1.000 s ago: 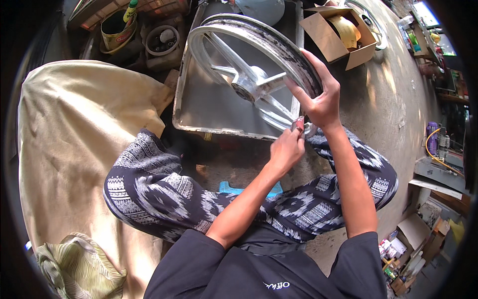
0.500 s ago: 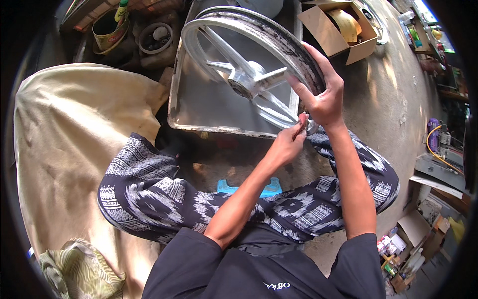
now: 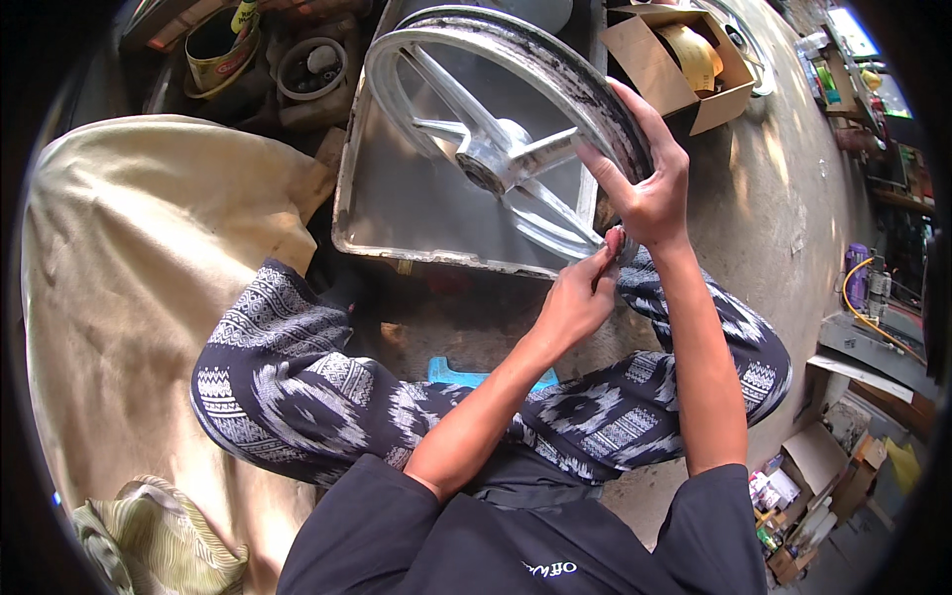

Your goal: The person sands the inner surface of a motorcycle wheel rim by hand using a piece of sandpaper while holding the wheel in a metal tray.

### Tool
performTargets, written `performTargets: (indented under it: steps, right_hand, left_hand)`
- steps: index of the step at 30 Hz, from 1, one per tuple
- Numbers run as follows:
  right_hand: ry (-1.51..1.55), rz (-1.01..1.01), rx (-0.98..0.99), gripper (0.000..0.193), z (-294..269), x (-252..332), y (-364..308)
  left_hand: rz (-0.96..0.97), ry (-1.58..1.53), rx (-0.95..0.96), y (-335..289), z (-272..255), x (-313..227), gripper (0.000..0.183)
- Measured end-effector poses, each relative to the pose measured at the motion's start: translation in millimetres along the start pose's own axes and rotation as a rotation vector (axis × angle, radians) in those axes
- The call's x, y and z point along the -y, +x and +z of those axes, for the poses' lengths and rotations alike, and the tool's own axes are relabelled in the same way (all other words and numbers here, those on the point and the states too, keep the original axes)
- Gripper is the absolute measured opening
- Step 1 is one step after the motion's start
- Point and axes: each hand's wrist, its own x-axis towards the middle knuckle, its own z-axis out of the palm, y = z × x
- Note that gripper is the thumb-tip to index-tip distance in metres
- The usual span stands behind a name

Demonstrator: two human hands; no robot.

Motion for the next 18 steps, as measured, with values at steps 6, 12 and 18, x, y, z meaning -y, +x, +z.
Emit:
performTargets:
  steps: [6,12,18]
  right_hand:
    - [-0.054,0.054,0.044,0.062,-3,0,8]
    - [-0.118,0.018,0.076,0.062,3,14,8]
    - [-0.167,0.082,0.169,0.055,9,36,5]
  left_hand:
    - [0.041,-0.148,-0.455,10,0,51,0.036]
    - [-0.111,-0.926,-0.769,78,-116,106,0.047]
    - [-0.213,-1.050,-0.455,107,-144,39,0.055]
